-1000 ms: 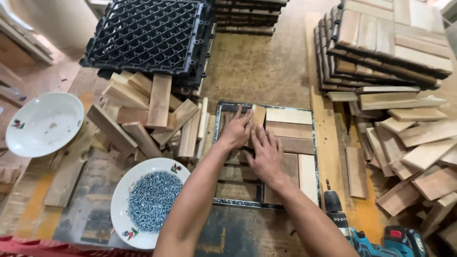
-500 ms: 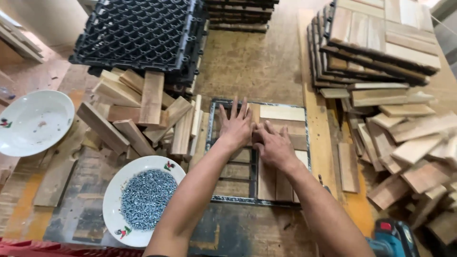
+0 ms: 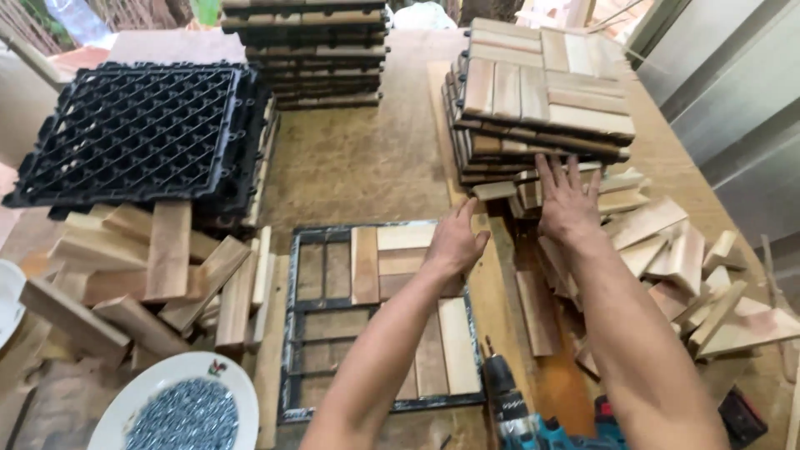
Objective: Assembling wooden interlocking floor tiles by screwing wooden slats onto a plastic grid base using a power drill.
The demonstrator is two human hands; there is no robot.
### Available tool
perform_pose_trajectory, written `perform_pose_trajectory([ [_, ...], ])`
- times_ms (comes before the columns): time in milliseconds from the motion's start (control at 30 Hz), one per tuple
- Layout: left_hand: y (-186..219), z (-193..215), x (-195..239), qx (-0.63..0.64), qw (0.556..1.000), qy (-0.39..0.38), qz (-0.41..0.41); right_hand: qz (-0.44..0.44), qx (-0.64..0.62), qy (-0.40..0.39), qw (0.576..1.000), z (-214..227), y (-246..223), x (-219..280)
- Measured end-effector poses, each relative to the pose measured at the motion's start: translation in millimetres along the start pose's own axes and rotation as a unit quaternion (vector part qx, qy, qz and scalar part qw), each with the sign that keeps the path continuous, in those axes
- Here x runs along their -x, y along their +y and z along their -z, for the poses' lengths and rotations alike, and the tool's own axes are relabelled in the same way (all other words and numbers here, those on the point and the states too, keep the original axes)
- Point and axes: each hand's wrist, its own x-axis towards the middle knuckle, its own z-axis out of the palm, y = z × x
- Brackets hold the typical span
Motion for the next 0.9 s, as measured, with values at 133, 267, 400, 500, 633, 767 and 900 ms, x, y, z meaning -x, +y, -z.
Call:
perform_pose_trajectory([
  [133, 9.4, -18.8, -31.2, 0.153, 0.984, 0.012, 0.093, 0.020, 0.098, 0.093, 0.991, -43.6, 27.4, -22.8],
  [267, 6.3, -37.8, -57.6, 0.427, 0.877, 0.052, 0.217, 0.060, 0.098, 0.281, 0.953, -53.5, 30.9, -16.4],
  [400, 11.8, -44.8, -84.2, 0.431, 0.831, 0.132, 0.326, 0.117, 0.120, 0.356, 0.920, -65.1, 40.5, -25.6],
  [500, -53.7, -94.3, -117.2, 0.355, 0.848, 0.133, 0.370, 0.168, 0.028, 0.318, 0.933, -82.3, 51.6, -27.2],
  [633, 2.5, -41.6, -57.2, 0.495, 0.808, 0.067, 0.311, 0.193, -0.101, 0.287, 0.933, 6.9, -3.1, 55.5],
  [767, 20.9, 24.9, 29.2, 0.500, 0.826, -0.013, 0.259, 0.210, -0.312, 0.150, 0.914, 37.1, -17.5, 112.2],
  [900, 36.0, 82.2, 105.9, 0.214, 0.957, -0.117, 0.157, 0.120, -0.415, -0.141, 0.891, 92.3, -65.6, 174.5],
])
